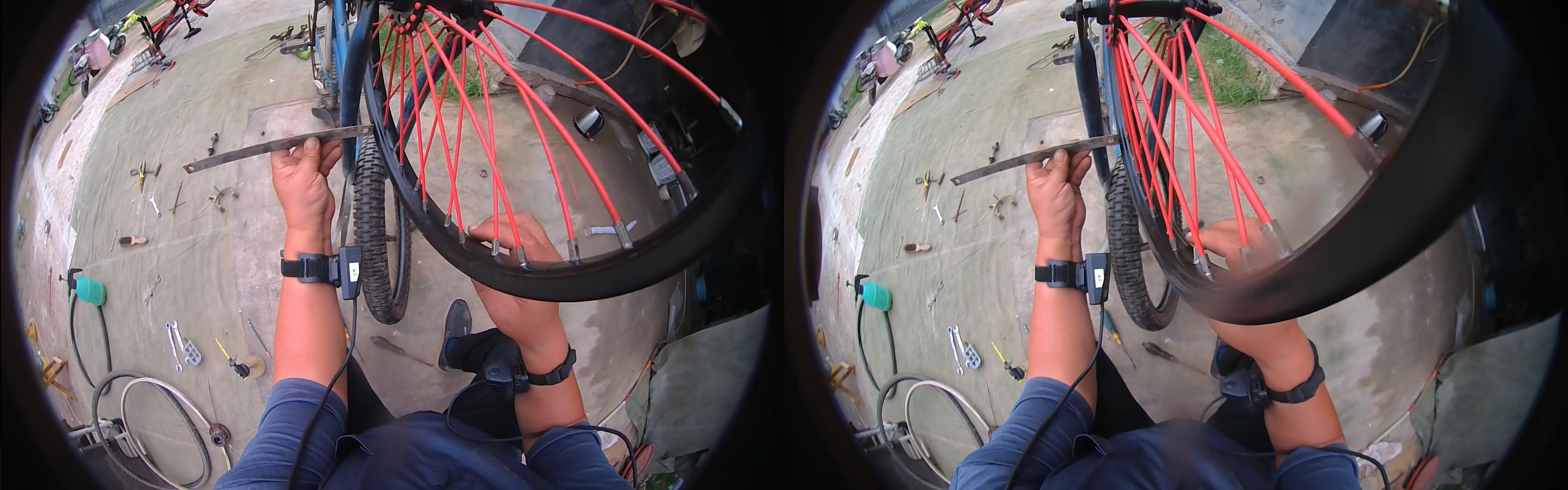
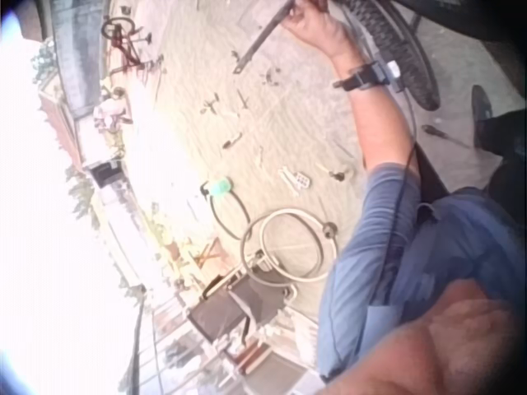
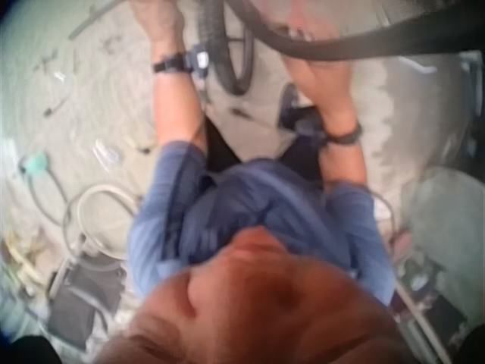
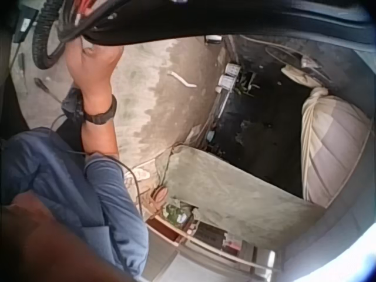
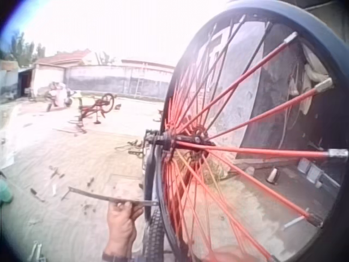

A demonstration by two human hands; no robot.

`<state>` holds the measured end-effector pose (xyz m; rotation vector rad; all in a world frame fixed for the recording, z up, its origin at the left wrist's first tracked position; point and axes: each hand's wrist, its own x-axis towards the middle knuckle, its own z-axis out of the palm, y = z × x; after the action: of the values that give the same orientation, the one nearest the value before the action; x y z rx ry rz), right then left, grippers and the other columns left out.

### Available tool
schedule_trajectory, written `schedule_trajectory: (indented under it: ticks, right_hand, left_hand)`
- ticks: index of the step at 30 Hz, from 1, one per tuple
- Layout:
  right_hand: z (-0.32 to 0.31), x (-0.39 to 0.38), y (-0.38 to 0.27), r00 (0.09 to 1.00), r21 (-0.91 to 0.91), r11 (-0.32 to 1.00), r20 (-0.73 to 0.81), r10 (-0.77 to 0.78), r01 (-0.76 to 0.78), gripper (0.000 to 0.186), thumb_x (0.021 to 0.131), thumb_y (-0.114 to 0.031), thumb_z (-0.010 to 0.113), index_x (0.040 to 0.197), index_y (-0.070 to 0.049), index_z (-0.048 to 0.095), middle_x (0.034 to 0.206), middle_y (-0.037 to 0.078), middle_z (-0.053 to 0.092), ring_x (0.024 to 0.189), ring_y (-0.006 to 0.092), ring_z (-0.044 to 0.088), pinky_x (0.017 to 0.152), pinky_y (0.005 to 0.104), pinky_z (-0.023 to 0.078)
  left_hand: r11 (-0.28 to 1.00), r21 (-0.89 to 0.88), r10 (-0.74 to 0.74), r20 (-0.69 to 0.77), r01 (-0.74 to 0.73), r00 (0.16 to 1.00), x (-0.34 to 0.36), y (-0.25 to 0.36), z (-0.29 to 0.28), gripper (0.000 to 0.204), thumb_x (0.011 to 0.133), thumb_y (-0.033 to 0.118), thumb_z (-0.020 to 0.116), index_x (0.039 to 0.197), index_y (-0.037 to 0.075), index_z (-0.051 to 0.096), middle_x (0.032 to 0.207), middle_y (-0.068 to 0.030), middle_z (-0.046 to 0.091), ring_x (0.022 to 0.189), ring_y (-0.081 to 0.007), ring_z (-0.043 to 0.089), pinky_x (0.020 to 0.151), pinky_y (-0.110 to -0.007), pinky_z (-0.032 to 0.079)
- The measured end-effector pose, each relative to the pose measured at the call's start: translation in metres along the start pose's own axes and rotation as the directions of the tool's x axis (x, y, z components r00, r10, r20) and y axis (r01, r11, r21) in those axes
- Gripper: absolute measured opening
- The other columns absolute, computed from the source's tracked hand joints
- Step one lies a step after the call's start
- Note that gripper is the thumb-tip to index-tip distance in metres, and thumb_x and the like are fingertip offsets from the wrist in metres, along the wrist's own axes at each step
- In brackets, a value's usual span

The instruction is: The person uses a metal ruler to check the alignment of a bicycle wheel with red spokes. They then pick up a small metal ring and attach it to the wheel rim, securing it in place.

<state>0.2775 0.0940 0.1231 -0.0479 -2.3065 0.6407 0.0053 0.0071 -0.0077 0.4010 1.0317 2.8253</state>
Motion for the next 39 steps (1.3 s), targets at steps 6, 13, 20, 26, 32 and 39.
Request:
schedule_trajectory:
  ticks: [6, 13, 20, 26, 32, 39]
  right_hand:
    - [-0.003, 0.003, -0.001, 0.999, -0.025, 1.0, 0.035, -0.007, 0.008, 0.033, 0.077, 0.009, 0.076, 0.109, 0.001, 0.069, 0.099, 0.012, 0.068, 0.09, 0.026, 0.066, 0.079, 0.0344, 0.052]
    - [0.005, -0.001, 0.007, 0.997, 0.044, 0.997, 0.042, 0.062, -0.064, 0.033, 0.078, 0.011, 0.074, 0.11, 0.002, 0.071, 0.102, 0.013, 0.068, 0.092, 0.0238, 0.067, 0.08, 0.0339, 0.054]
    - [-0.015, -0.005, -0.009, 0.995, 0.152, 0.988, -0.099, 0.026, -0.011, 0.024, 0.079, 0.003, 0.077, 0.103, 0.0, 0.071, 0.103, 0.013, 0.068, 0.088, 0.0237, 0.067, 0.074, 0.0346, 0.052]
    - [-0.044, 0.009, -0.034, 0.98, 0.286, 0.958, -0.198, 0.026, 0.032, 0.029, 0.09, -0.017, 0.077, 0.107, 0.004, 0.066, 0.103, 0.016, 0.067, 0.091, 0.0249, 0.067, 0.082, 0.0373, 0.053]
    - [-0.065, 0.048, -0.039, 0.943, 0.286, 0.938, -0.319, -0.098, 0.194, 0.046, 0.104, -0.037, 0.06, 0.118, 0.007, 0.061, 0.107, 0.019, 0.06, 0.096, 0.0305, 0.066, 0.09, 0.0397, 0.052]
    - [-0.11, 0.091, -0.032, 0.985, 0.667, 0.725, -0.146, -0.094, 0.168, 0.055, 0.108, -0.037, 0.049, 0.13, 0.012, 0.053, 0.117, 0.025, 0.057, 0.108, 0.0359, 0.064, 0.106, 0.0459, 0.043]
  left_hand:
    - [1.0, 0.001, 0.001, 0.003, -0.001, 1.0, 0.0, 0.001, 0.001, 0.023, 0.103, -0.001, 0.056, 0.122, 0.004, 0.045, 0.105, -0.0182, 0.071, 0.089, -0.0268, 0.076, 0.076, -0.035, 0.066]
    - [1.0, -0.009, -0.003, 0.018, 0.003, 1.0, 0.001, 0.0, 0.0, 0.022, 0.103, -0.001, 0.055, 0.122, 0.005, 0.046, 0.106, -0.0183, 0.071, 0.089, -0.0271, 0.076, 0.077, -0.035, 0.066]
    - [1.0, 0.006, 0.001, 0.032, -0.001, 0.999, 0.0, -0.001, 0.0, 0.024, 0.103, 0.0, 0.055, 0.126, 0.004, 0.047, 0.109, -0.0158, 0.07, 0.094, -0.0279, 0.075, 0.08, -0.036, 0.066]
    - [1.0, 0.0, 0.006, 0.014, -0.006, 1.0, -0.001, 0.0, 0.0, 0.024, 0.103, -0.001, 0.056, 0.125, 0.004, 0.046, 0.105, -0.0171, 0.07, 0.088, -0.0266, 0.075, 0.078, -0.036, 0.066]
    - [1.0, 0.0, -0.001, 0.003, 0.001, 1.0, 0.001, 0.0, 0.001, 0.024, 0.103, -0.001, 0.056, 0.124, 0.003, 0.046, 0.104, -0.0172, 0.07, 0.088, -0.0266, 0.075, 0.078, -0.037, 0.066]
    - [1.0, 0.011, 0.006, 0.006, -0.006, 1.0, 0.0, 0.0, -0.001, 0.024, 0.103, -0.001, 0.055, 0.124, 0.003, 0.047, 0.105, -0.0171, 0.07, 0.088, -0.0266, 0.075, 0.078, -0.037, 0.066]
